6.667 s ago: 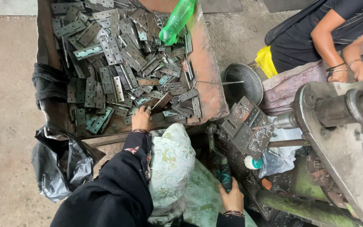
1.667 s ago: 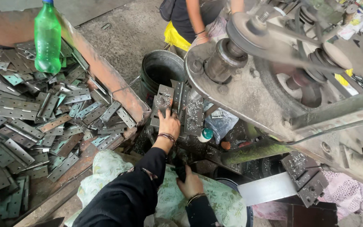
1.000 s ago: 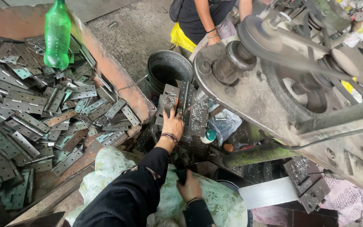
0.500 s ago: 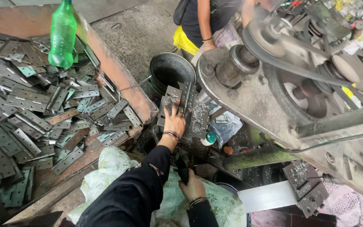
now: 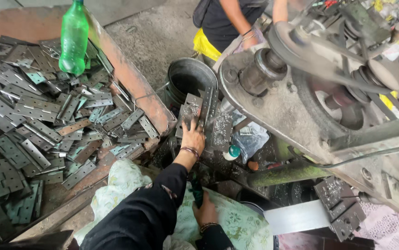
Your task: The person repeatedly picks up metal brackets from a pile, places them under a press machine, and operates the press to process each piece. The person then removes the processed bracket and returns it to the pile, continuing the cycle.
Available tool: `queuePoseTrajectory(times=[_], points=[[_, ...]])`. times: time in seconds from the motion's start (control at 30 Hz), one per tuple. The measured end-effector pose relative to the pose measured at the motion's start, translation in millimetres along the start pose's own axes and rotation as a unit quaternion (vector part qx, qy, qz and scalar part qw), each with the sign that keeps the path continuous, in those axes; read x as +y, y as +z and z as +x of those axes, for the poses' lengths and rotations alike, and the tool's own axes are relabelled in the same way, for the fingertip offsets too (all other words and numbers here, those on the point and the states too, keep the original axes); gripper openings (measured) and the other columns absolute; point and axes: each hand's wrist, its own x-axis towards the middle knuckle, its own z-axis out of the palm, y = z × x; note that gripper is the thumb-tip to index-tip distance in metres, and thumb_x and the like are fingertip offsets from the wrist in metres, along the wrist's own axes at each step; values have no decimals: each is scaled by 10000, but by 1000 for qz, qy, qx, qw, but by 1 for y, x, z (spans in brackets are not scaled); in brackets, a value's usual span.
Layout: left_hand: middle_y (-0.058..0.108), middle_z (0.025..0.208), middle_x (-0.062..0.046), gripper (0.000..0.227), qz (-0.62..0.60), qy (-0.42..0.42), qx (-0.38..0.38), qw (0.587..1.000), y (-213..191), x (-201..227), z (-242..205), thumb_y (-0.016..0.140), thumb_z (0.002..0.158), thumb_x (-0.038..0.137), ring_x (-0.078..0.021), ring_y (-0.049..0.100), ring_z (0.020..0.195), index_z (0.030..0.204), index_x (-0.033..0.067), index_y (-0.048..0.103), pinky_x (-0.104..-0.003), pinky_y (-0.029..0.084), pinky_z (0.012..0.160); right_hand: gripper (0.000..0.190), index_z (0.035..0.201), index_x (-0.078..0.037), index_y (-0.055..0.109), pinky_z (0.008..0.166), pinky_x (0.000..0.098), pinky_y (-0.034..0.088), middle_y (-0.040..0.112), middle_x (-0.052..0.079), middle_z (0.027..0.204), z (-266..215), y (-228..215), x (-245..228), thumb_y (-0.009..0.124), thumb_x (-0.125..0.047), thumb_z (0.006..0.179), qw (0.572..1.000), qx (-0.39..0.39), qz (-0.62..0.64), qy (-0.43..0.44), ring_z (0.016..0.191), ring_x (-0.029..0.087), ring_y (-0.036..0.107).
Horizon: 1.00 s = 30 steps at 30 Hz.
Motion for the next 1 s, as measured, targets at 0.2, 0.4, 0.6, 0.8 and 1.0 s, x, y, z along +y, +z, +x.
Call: queuePoseTrajectory(times=[0.2, 0.4, 0.6, 0.8, 1.0], points=[[409, 1594, -1, 471, 13, 4, -15, 1000, 0, -4, 13, 335, 1057, 300, -353, 185, 1525, 1426, 150, 585, -776, 121, 1156, 778, 1473, -69, 421, 789, 511, 585, 706, 275, 1076, 4, -39, 1, 773, -363, 845, 994, 49, -68, -76, 931, 438, 703], [412, 1608, 23, 483, -6, -1, 0, 1000, 6, -6, 29, 321, 1077, 331, -342, 163, 1553, 1422, 134, 595, -757, 95, 1169, 801, 1604, -85, 247, 699, 560, 533, 727, 255, 1009, 0, 16, 13, 665, -288, 951, 999, 18, -25, -21, 798, 441, 692], [455, 1566, 20, 466, 4, -1, 39, 999, 10, -6, 27, 338, 1062, 285, -348, 177, 1545, 1408, 127, 607, -771, 106, 1158, 807, 1579, -54, 257, 671, 515, 579, 729, 250, 1016, 4, 31, 20, 694, -260, 933, 997, 48, -25, -57, 797, 409, 715], [504, 1533, -24, 450, -1, 19, 7, 1000, -5, -11, 12, 374, 1056, 304, -336, 218, 1539, 1336, 106, 665, -757, 115, 1178, 793, 1486, -78, 388, 773, 535, 592, 703, 280, 1059, -6, -29, -11, 772, -279, 822, 997, 36, -55, -48, 920, 453, 693], [598, 1422, -62, 406, -2, 60, 7, 998, -15, -5, -40, 424, 1063, 296, -366, 323, 1492, 1261, 94, 714, -711, 179, 1196, 734, 1408, -42, 454, 838, 523, 569, 705, 297, 1012, -10, -65, -33, 777, -305, 804, 993, 46, -88, -66, 947, 462, 701]])
